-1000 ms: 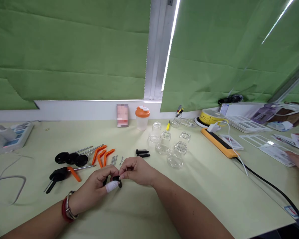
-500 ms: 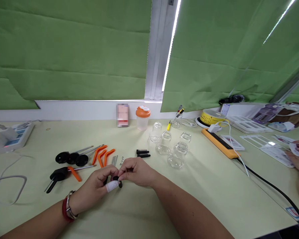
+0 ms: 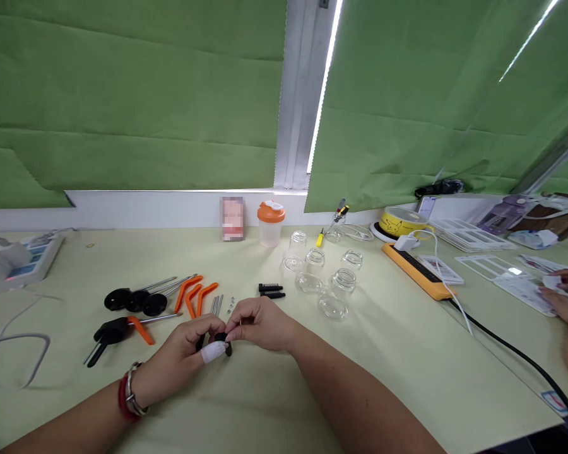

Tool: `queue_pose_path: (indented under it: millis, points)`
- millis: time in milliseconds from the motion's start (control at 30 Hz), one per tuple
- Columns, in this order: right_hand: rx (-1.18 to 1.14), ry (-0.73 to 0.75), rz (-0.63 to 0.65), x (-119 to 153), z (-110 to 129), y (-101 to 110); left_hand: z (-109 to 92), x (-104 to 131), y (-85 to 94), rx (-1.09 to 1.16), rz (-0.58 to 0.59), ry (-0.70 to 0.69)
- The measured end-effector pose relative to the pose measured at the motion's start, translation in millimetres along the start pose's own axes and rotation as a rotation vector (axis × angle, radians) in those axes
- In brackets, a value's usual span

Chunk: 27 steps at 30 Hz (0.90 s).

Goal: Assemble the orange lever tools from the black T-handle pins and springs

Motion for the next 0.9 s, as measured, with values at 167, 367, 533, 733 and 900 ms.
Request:
queue_pose_path:
  millis: [167,367,533,733,900]
  points:
    - [0.097,-0.237,-0.259,-2,-18,40,2,1,0.3,0.004,-0.005,0.036]
    - [0.597,-0.513,-0.306,10,-31,66,4,3,-2.0,0.053,0.008,0.097]
    - [0.678,-0.548,-0.232,14,-30,51,2,3,-2.2,0.045,0.03,0.103]
    - [0.636,-0.491,-0.205,11,-25,36,1,3,-2.7,0.037,0.035,0.096]
    - [0.056,-0.221,-0.231,6,-5,21,3,3,-3.1,0.052,0.029,0.09]
Point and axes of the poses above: each hand's wrist, its own x-axis away from the middle knuckle, its own y-axis out of the back of the hand, z = x × y, the point moved 5 cm from there along -x, towards the middle knuckle, and after that the axes turned 14 degrees about -y, right-handed, at the moved point
